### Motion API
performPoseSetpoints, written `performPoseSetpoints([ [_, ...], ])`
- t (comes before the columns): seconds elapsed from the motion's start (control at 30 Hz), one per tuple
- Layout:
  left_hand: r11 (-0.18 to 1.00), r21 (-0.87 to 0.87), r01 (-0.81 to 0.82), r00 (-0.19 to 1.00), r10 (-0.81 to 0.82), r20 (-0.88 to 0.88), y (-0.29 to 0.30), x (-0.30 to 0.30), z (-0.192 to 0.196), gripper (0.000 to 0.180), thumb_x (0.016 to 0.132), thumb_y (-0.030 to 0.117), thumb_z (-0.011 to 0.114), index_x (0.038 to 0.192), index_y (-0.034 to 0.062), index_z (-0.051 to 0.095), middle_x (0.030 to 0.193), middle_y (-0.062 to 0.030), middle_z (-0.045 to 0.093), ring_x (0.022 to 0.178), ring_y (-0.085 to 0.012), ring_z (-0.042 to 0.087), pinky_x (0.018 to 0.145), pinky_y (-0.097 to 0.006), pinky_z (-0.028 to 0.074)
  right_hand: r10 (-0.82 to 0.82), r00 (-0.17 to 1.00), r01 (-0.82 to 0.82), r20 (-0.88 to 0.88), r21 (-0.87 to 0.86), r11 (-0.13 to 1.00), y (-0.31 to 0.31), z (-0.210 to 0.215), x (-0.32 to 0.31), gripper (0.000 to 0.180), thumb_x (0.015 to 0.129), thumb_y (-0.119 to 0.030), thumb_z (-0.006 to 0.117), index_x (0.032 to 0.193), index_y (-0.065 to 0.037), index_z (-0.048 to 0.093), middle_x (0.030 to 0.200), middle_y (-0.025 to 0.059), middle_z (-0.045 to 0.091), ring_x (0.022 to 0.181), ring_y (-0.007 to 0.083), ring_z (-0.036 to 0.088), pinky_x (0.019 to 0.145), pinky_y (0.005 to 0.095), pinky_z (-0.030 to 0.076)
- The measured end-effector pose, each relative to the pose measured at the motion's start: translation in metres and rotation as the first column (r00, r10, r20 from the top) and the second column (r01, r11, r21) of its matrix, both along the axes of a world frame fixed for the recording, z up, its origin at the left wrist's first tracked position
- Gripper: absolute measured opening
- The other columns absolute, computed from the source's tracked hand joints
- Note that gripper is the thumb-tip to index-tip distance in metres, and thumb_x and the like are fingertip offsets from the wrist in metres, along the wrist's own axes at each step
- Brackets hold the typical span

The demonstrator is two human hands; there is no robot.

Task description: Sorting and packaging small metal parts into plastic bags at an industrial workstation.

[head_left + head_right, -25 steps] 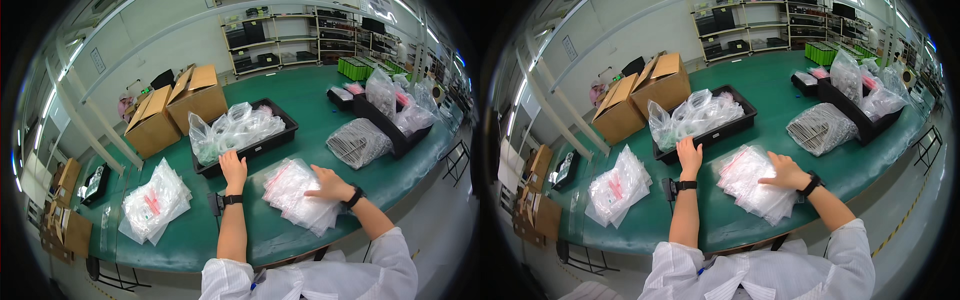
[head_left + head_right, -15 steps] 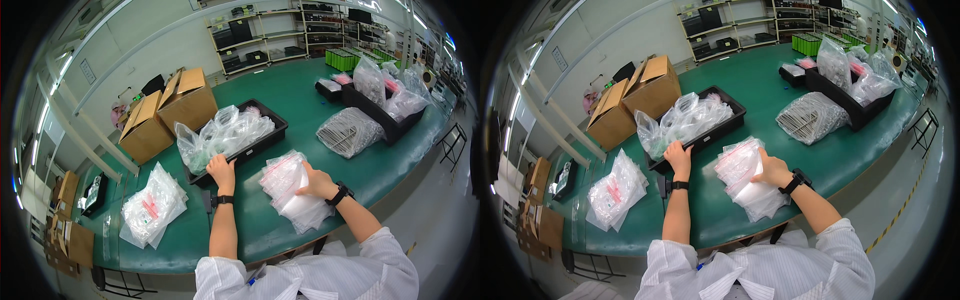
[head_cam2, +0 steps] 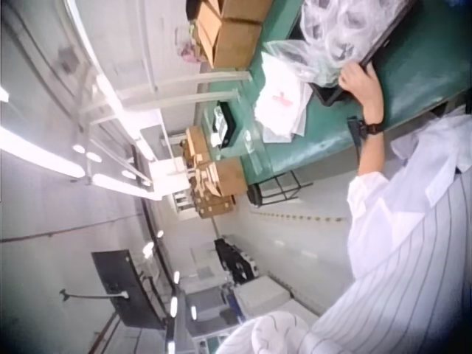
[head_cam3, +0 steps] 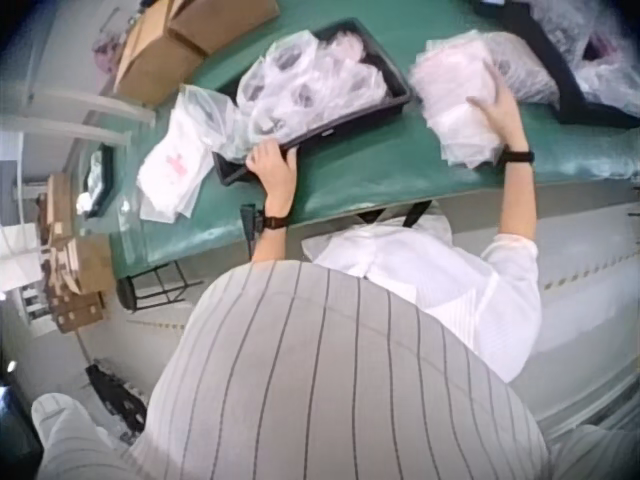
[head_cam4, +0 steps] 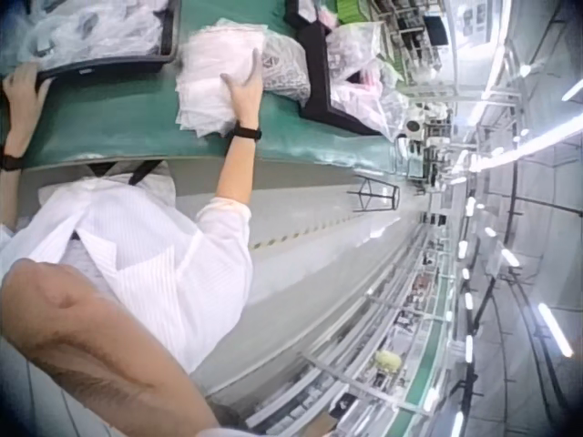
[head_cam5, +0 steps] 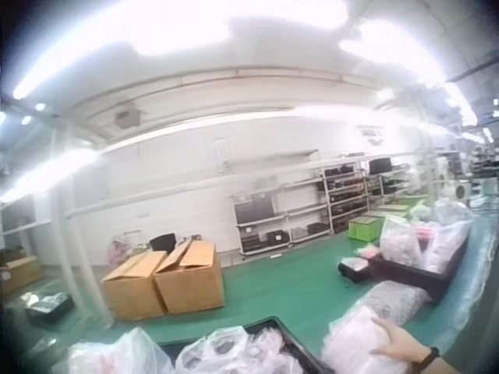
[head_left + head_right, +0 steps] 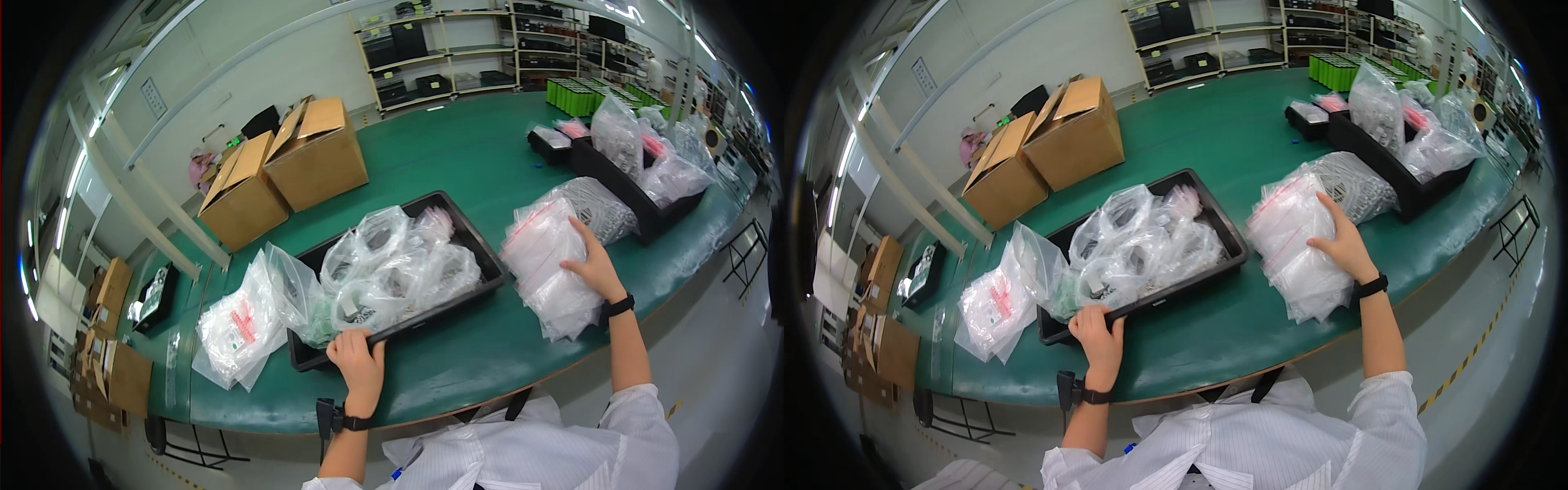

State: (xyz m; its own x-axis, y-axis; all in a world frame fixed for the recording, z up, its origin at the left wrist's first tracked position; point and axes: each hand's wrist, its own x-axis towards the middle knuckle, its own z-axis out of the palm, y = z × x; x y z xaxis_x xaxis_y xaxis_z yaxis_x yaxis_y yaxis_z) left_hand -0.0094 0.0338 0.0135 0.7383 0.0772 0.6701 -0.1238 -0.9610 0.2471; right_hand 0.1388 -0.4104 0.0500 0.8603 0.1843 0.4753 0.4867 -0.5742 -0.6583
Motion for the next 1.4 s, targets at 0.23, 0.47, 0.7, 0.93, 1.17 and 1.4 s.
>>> performPoseSetpoints([
  [0.23, 0.977, -0.143, 0.157, 0.961, -0.185, -0.205, -0.009, -0.036, 0.048, 0.032, 0.074, 0.02, 0.079, 0.093, 0.0038, 0.058, 0.09, -0.0104, 0.057, 0.087, -0.031, 0.053, 0.082, -0.042, 0.039, -0.206, 0.949, 0.06, -0.239, -0.503, 0.862, 0.023, -0.008, 0.036, 0.08, 0.069, -0.013, 0.081, 0.138, -0.001, 0.043, 0.121, 0.028, 0.057, 0.114, 0.0398, 0.056, 0.097, 0.0434, 0.045],
  [0.47, 0.859, -0.151, 0.489, 0.837, -0.511, -0.195, -0.013, 0.029, 0.099, 0.016, 0.081, 0.008, 0.069, 0.094, 0.0002, 0.063, 0.101, -0.0174, 0.063, 0.094, -0.0337, 0.06, 0.082, -0.042, 0.048, 0.398, 0.849, -0.313, 0.348, -0.275, 0.909, 0.155, 0.087, -0.006, 0.035, 0.081, -0.006, 0.067, 0.116, -0.004, 0.06, 0.102, 0.0145, 0.065, 0.092, 0.0337, 0.062, 0.091, 0.0411, 0.047],
  [0.7, 0.873, -0.061, 0.483, 0.699, -0.427, -0.574, -0.045, 0.049, 0.071, 0.033, 0.09, 0.031, 0.061, 0.095, -0.0011, 0.066, 0.086, -0.0239, 0.065, 0.084, -0.0379, 0.063, 0.088, -0.044, 0.049, 0.808, 0.588, -0.642, -0.025, -0.621, 0.449, 0.228, 0.033, 0.007, 0.024, 0.094, -0.024, 0.052, 0.097, -0.006, 0.068, 0.088, 0.0109, 0.068, 0.083, 0.028, 0.065, 0.097, 0.0455, 0.042],
  [0.93, 0.843, -0.045, 0.535, 0.682, -0.463, -0.567, -0.033, 0.021, 0.071, 0.053, 0.084, 0.053, 0.065, 0.09, 0.0, 0.069, 0.065, -0.0182, 0.062, 0.069, -0.0359, 0.064, 0.104, -0.047, 0.041, 0.7, 0.706, -0.566, -0.111, -0.682, 0.463, 0.212, 0.041, -0.034, 0.049, 0.098, -0.04, 0.045, 0.074, -0.006, 0.07, 0.071, 0.0123, 0.067, 0.074, 0.03, 0.063, 0.1, 0.0448, 0.037],
  [1.17, 0.82, -0.123, 0.559, 0.767, -0.568, -0.298, -0.05, 0.041, 0.118, 0.029, 0.084, 0.018, 0.07, 0.108, 0.004, 0.064, 0.106, -0.0106, 0.064, 0.096, -0.0309, 0.062, 0.082, -0.039, 0.049, 0.731, 0.679, -0.73, -0.063, -0.154, 0.665, 0.182, 0.104, 0.007, 0.018, 0.094, -0.016, 0.056, 0.091, -0.002, 0.067, 0.091, 0.013, 0.068, 0.082, 0.0295, 0.065, 0.073, 0.0376, 0.052],
  [1.4, 0.718, -0.085, 0.691, 0.683, -0.687, -0.25, -0.083, 0.074, 0.071, 0.022, 0.087, 0.012, 0.064, 0.108, 0.0057, 0.065, 0.108, -0.0089, 0.065, 0.112, -0.0271, 0.059, 0.104, -0.046, 0.041, 0.693, 0.698, -0.66, -0.181, -0.537, 0.525, 0.16, 0.048, 0.018, 0.014, 0.084, -0.017, 0.061, 0.085, -0.006, 0.069, 0.078, 0.0097, 0.066, 0.074, 0.0275, 0.064, 0.061, 0.038, 0.046],
])
